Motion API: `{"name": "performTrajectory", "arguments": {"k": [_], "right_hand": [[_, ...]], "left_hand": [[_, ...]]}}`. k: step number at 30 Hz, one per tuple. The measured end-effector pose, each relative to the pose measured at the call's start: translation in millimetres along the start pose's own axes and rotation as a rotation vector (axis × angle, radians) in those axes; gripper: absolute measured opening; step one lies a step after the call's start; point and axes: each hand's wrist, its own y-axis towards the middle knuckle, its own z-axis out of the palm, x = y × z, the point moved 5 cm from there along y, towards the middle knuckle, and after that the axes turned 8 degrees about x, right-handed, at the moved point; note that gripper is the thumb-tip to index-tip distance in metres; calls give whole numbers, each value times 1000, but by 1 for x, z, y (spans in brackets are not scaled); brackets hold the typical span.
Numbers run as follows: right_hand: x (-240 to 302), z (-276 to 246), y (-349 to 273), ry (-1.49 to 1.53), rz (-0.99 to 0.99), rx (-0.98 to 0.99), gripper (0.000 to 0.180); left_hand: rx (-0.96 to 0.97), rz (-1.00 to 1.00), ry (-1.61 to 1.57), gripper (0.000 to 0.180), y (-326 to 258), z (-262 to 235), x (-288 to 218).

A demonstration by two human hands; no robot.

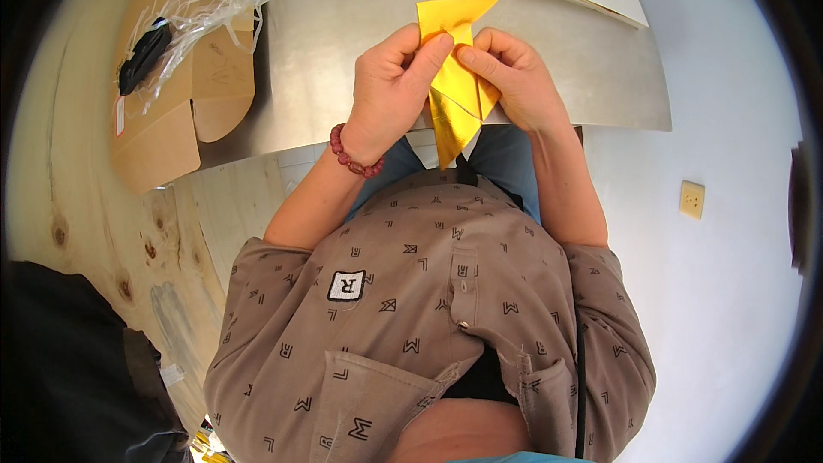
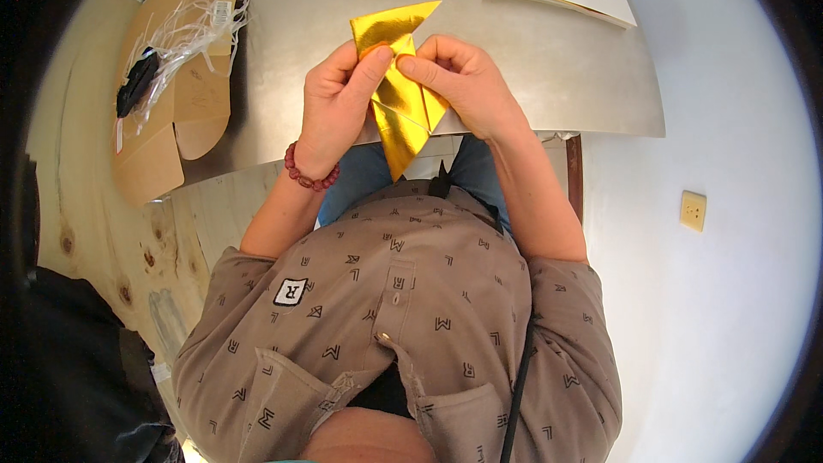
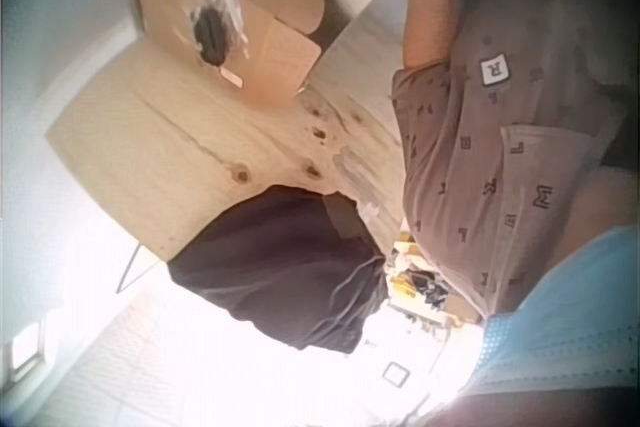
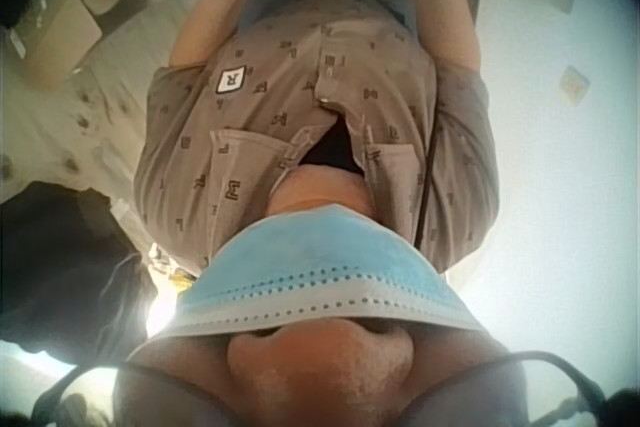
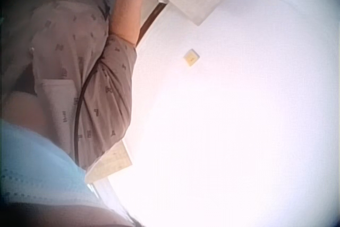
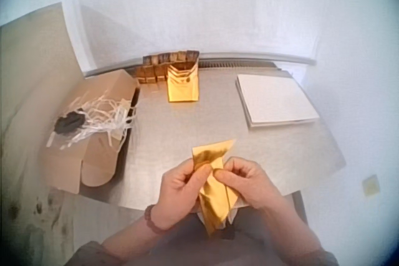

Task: The person folds a gold-colored sheet of paper by hand into a small triangular origami shape, then places it on a stack of similar finished pieces. The person repeats the same folding sequence with a second sheet.

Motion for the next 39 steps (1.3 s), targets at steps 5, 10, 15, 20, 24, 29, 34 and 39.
{"name": "performTrajectory", "arguments": {"k": [5, 10, 15, 20, 24, 29, 34, 39], "right_hand": [[2, 0, -8, -65, 30, 41, 18], [5, 3, -18, -106, 139, 63, 19], [6, -1, -18, -88, 153, 46, 20], [4, -5, -17, -123, 159, 42, 20], [3, -2, -19, -114, 120, 34, 18], [4, -1, -21, -89, 29, 80, 15], [2, -11, -22, -85, 33, 41, 12], [1, -10, -25, -103, -20, -35, 15]], "left_hand": [[-34, -3, 29, 20, 6, -6, -1], [-40, -29, 7, 23, 8, -12, -6], [103, -236, 15, 23, 6, -15, -1], [264, -362, -100, 25, -11, -7, 3], [230, -290, -103, 23, -12, -6, -2], [218, -292, -125, 20, -8, -3, -5], [297, -380, -92, 15, -13, -1, -3], [266, -326, -214, 16, -10, -1, -5]]}}
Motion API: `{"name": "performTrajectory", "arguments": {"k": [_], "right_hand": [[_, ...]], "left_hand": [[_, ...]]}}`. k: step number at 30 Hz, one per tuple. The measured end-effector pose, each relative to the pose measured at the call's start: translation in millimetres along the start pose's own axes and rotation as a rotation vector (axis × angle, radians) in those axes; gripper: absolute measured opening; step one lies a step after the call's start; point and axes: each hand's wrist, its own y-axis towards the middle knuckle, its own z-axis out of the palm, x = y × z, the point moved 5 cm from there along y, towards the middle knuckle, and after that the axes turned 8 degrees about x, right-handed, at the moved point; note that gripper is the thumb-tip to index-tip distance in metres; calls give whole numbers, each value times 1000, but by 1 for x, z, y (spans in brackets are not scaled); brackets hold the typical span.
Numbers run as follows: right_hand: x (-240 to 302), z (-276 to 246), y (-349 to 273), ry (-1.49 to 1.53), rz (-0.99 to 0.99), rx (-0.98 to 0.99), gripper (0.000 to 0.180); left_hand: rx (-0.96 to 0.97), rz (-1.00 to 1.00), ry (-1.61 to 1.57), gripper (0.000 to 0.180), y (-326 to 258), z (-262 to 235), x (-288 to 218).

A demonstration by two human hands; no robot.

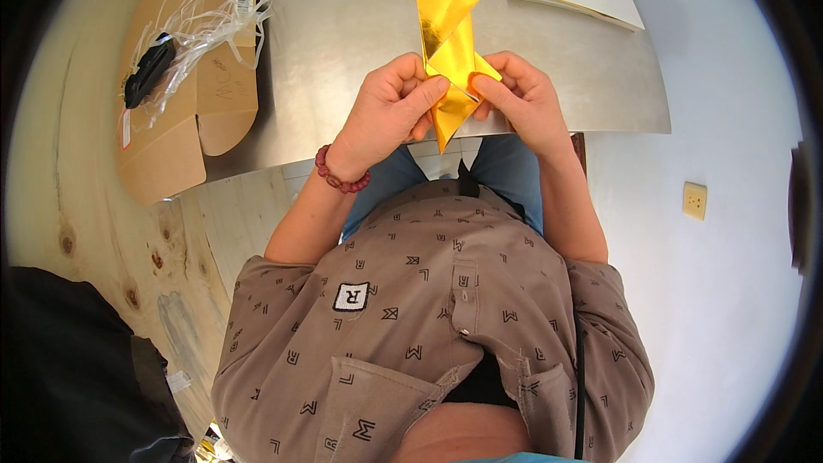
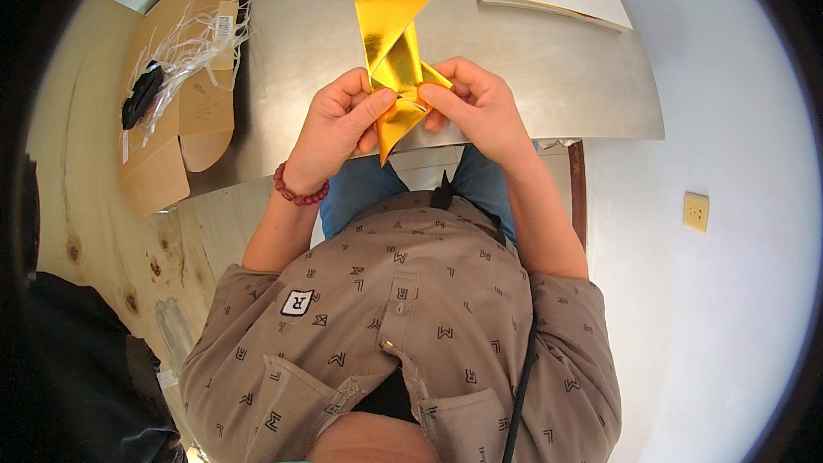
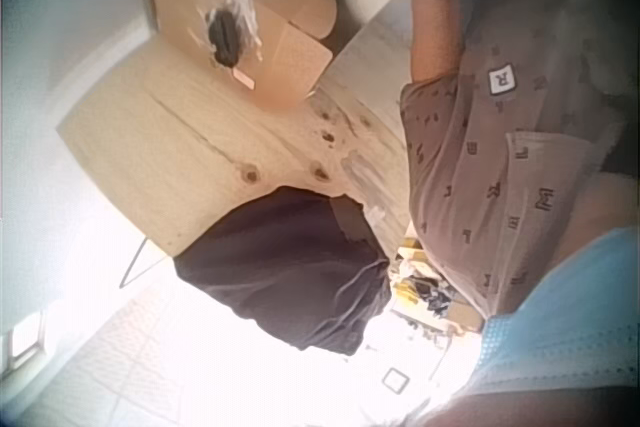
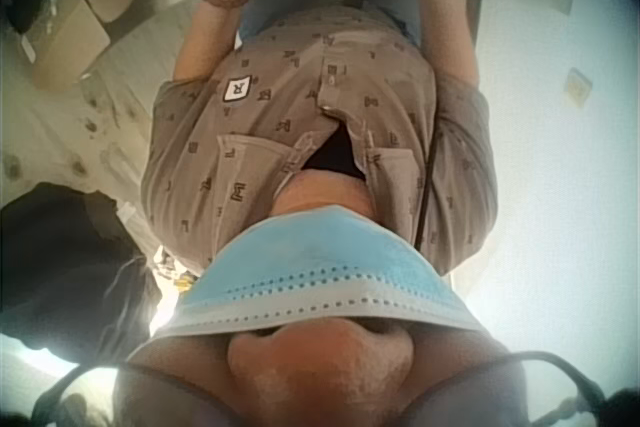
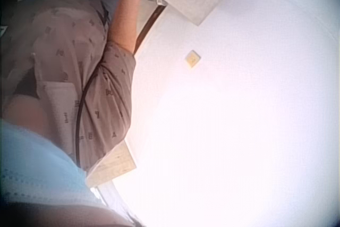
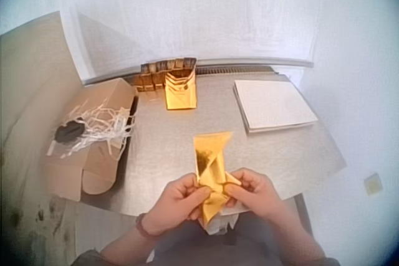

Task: The person folds a gold-colored sheet of paper by hand into a small triangular origami shape, then places it on a stack of similar finished pieces. The person repeats the same folding sequence with a second sheet.

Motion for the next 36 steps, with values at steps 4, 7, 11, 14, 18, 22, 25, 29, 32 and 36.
{"name": "performTrajectory", "arguments": {"k": [4, 7, 11, 14, 18, 22, 25, 29, 32, 36], "right_hand": [[6, 3, -9, 25, -170, -28, 27], [5, 4, -14, -60, -173, 4, 32], [5, 8, -12, -212, -274, 33, 29], [5, 6, -13, -210, -248, 1, 25], [9, 4, -14, -177, -281, -28, 23], [8, 2, -14, -139, -278, -46, 23], [6, 1, -14, -134, -286, -44, 23], [5, 0, -14, -101, -322, -52, 22], [3, -1, -14, -108, -267, -50, 21], [2, -1, -15, -87, -279, -58, 20]], "left_hand": [[-23, 16, 0, 16, -1, -2, -5], [-4, 20, -18, 17, 0, -2, -7], [13, 17, -35, 17, 0, -1, -6], [-17, -16, -26, 13, -5, -1, -5], [-168, 213, 118, 12, -9, 1, -12], [-117, 282, 324, 12, -12, -1, -15], [-95, 415, 526, 19, -11, -2, -19], [-102, 499, 626, 22, -11, -3, -22], [-109, 443, 574, 20, -10, -3, -22], [-104, 486, 734, 19, -12, -2, -28]]}}
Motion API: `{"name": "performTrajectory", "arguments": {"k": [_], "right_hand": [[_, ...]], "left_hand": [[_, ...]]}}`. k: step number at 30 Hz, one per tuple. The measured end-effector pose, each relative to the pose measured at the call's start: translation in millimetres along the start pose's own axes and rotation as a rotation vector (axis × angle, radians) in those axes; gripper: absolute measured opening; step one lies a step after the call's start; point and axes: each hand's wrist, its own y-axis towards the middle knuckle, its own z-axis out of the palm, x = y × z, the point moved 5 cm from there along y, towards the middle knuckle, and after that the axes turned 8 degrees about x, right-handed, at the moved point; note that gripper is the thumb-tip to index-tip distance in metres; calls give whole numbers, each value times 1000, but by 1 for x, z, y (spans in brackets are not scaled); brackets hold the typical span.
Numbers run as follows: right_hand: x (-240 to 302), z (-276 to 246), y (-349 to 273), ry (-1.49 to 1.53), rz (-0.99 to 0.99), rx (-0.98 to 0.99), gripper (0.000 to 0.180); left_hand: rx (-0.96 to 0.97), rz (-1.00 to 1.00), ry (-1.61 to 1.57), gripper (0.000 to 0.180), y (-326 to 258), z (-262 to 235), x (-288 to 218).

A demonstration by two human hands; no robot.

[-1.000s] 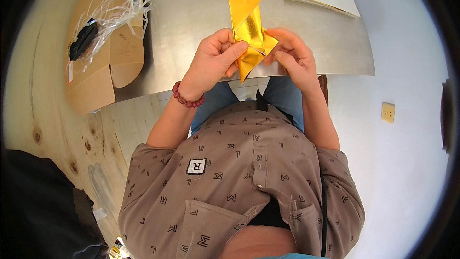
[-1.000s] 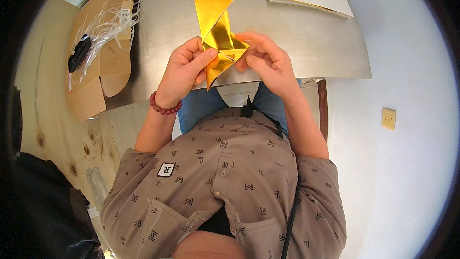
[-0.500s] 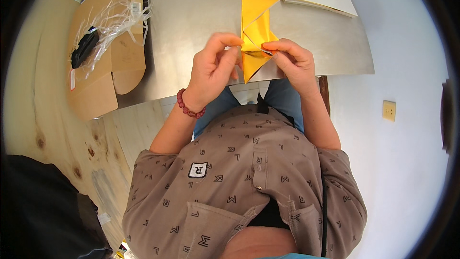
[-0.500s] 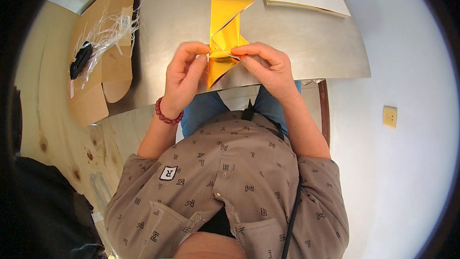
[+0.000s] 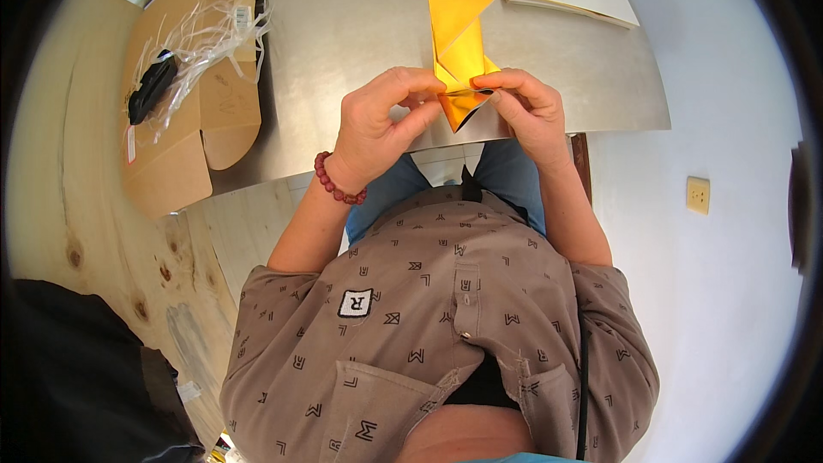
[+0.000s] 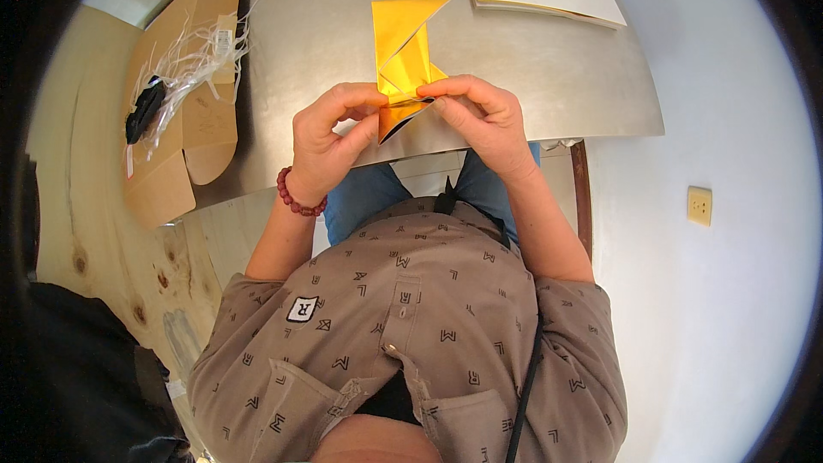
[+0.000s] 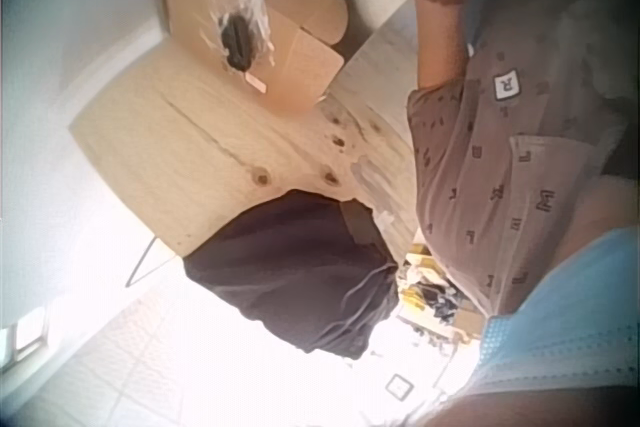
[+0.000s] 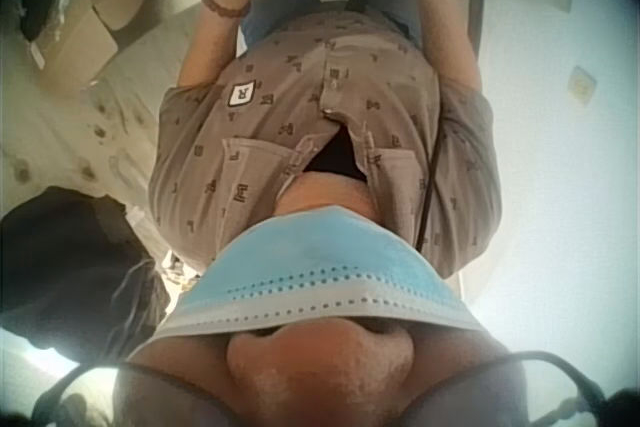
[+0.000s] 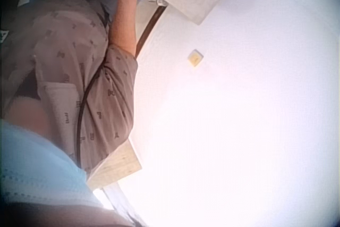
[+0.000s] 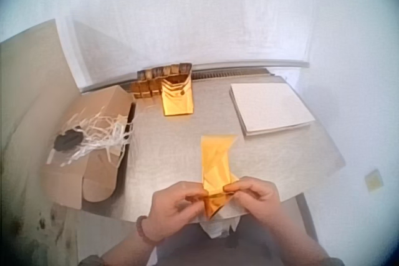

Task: The person folds a gold-colored sheet of paper by hand into a small triangular origami shape, then places it on a stack of similar finished pieces. The person repeats the same folding sequence with a second sheet.

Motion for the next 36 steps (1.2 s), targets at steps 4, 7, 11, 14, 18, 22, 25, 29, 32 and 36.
{"name": "performTrajectory", "arguments": {"k": [4, 7, 11, 14, 18, 22, 25, 29, 32, 36], "right_hand": [[-1, 1, 0, -2, 13, 8, 20], [-2, 0, 0, 8, 37, 16, 19], [-2, -1, -2, 20, 49, 6, 18], [-3, 0, -2, 9, 26, 10, 18], [-3, 1, 0, -21, -23, 10, 17], [-5, 2, 2, -24, -20, -8, 16], [-6, 4, 1, 40, 43, -4, 16], [-6, 5, 1, 42, 58, -25, 16], [-6, 2, 2, 50, 79, -61, 15], [-8, 4, 4, 87, 64, -78, 15]], "left_hand": [[43, 16, 17, 16, 2, -1, 1], [50, -24, -20, 12, 1, 1, 3], [47, -123, -155, 9, 1, 5, 7], [-2, -135, -260, 13, 2, 7, 9], [-52, -121, -302, 9, -1, 9, 9], [-111, -217, -449, 3, -7, 20, 12], [-144, -295, -519, 4, -10, 25, 13], [-146, -465, -509, 9, -14, 28, 14], [-153, -454, -588, 16, -13, 33, 10], [-108, -524, -543, 26, -11, 29, 13]]}}
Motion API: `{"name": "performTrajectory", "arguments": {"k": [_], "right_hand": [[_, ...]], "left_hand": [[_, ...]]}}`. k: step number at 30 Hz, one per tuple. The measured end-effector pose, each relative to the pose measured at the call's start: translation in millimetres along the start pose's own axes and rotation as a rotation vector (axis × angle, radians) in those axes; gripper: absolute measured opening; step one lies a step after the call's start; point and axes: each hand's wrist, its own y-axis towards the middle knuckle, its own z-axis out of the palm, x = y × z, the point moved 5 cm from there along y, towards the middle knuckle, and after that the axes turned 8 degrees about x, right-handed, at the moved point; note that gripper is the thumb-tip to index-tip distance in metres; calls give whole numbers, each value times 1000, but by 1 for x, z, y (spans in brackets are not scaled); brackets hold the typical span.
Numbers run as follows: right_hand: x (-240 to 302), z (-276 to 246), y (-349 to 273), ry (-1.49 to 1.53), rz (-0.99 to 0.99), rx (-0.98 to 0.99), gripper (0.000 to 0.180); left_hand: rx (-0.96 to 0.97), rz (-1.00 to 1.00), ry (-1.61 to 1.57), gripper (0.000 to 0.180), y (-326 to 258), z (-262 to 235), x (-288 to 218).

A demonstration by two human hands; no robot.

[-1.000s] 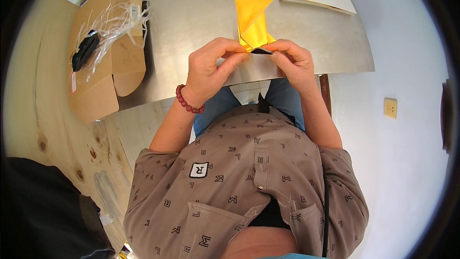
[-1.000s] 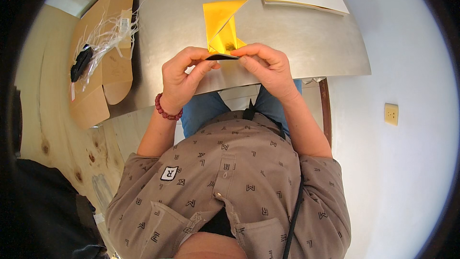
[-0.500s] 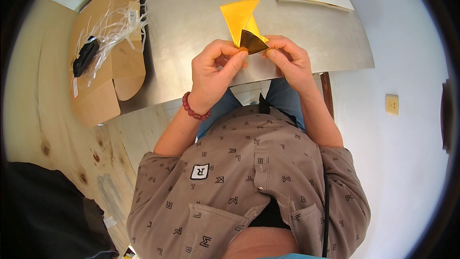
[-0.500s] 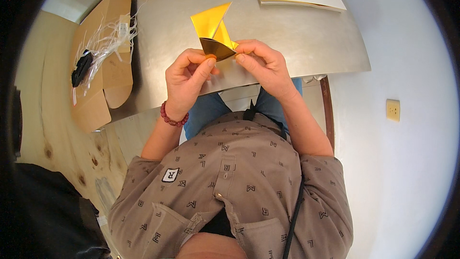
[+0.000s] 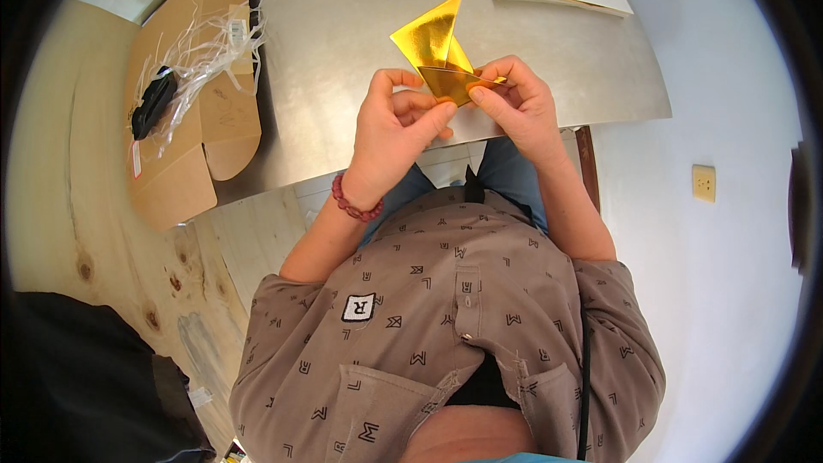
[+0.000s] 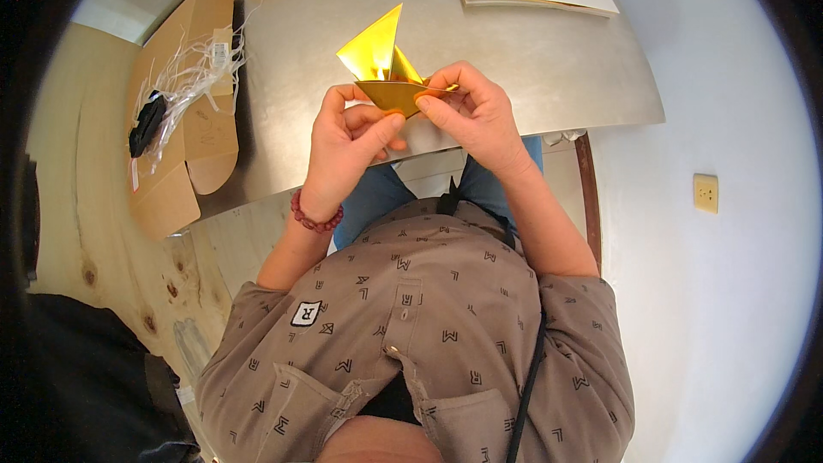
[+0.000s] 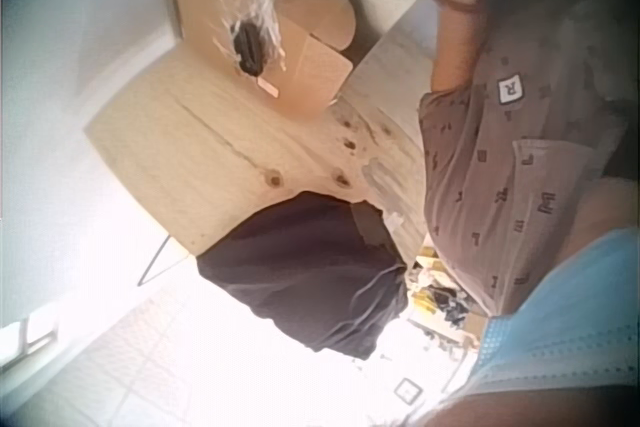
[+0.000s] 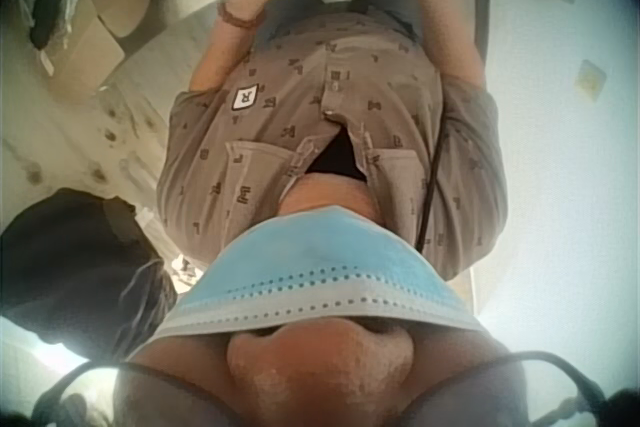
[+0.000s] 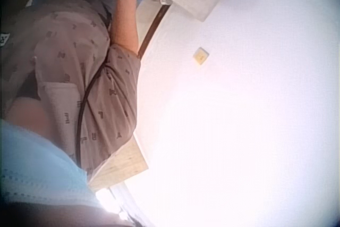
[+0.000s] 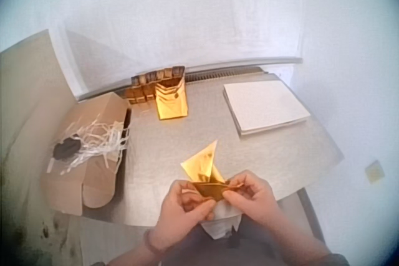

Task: The person folds a gold-colored sheet of paper by hand into a small triangular origami shape, then places it on a stack of similar finished pieces. The person repeats the same folding sequence with a second sheet.

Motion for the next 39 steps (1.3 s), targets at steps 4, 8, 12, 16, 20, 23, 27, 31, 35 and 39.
{"name": "performTrajectory", "arguments": {"k": [4, 8, 12, 16, 20, 23, 27, 31, 35, 39], "right_hand": [[1, 0, 0, -42, 74, 31, 17], [4, 1, 0, -47, 129, -6, 21], [6, 5, 2, 53, 35, -58, 26], [2, 5, 4, 119, 19, -29, 24], [-3, 3, 4, 125, 7, -32, 21], [-4, 3, 4, 121, -15, -30, 19], [-5, 2, 5, 136, -19, -43, 17], [-5, 2, 5, 117, -25, -60, 15], [-5, 1, 5, 139, 6, -43, 15], [-5, 0, 6, 134, 6, -56, 13]], "left_hand": [[52, 0, 92, 27, 14, -16, -5], [142, 18, -79, 22, 18, -18, -4], [77, 46, -186, 21, 13, -12, 1], [98, 29, -227, 21, 12, -8, 4], [105, -27, -247, 24, 13, -11, 6], [121, -20, -260, 26, 16, -11, 4], [122, -42, -274, 28, 19, -11, 4], [112, -54, -217, 27, 22, -13, 5], [107, -35, -225, 26, 23, -14, 4], [125, -36, -234, 25, 24, -14, 5]]}}
